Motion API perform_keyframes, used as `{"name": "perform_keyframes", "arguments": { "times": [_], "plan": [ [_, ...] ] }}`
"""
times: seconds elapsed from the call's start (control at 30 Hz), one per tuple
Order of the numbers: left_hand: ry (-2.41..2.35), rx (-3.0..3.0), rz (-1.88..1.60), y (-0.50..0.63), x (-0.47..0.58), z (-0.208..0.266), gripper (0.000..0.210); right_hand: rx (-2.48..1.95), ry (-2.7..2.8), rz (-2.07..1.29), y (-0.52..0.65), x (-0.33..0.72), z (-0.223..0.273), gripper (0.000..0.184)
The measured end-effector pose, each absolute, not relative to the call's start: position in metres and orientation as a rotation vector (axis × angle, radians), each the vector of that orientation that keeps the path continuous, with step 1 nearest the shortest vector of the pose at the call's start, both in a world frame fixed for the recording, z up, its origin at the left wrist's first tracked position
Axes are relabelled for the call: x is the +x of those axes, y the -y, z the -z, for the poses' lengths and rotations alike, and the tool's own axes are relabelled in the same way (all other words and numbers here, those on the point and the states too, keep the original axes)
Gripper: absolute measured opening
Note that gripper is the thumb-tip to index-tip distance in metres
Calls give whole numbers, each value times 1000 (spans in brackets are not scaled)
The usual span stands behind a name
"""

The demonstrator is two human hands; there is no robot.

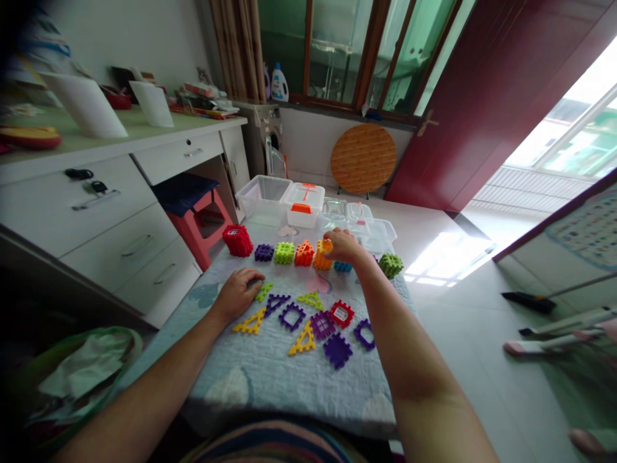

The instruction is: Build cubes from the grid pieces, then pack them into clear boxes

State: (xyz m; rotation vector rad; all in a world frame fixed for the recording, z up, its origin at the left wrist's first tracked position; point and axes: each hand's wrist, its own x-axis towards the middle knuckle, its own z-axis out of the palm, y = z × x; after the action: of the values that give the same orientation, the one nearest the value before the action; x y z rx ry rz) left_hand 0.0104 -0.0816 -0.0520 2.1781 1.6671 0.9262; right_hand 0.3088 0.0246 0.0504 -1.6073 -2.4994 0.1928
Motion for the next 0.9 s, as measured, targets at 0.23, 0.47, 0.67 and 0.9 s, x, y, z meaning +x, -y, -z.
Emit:
{"name": "perform_keyframes", "arguments": {
  "times": [0.23, 0.47, 0.67, 0.9],
  "plan": [
    [-1647, 2197, -914, 81, 10, 53, 18, -1401, 2097, -316, 25, 353, -52, 43],
    [-1616, 2242, -913, 78, 8, 59, 19, -1804, 2204, -568, 95, 391, -13, 16],
    [-1671, 2230, -955, 75, 7, 65, 20, -1857, 2268, -625, 112, 388, 9, 10],
    [-1766, 2126, -1053, 77, 6, 63, 18, -1852, 2087, -592, 111, 392, 22, 11]
  ]
}}
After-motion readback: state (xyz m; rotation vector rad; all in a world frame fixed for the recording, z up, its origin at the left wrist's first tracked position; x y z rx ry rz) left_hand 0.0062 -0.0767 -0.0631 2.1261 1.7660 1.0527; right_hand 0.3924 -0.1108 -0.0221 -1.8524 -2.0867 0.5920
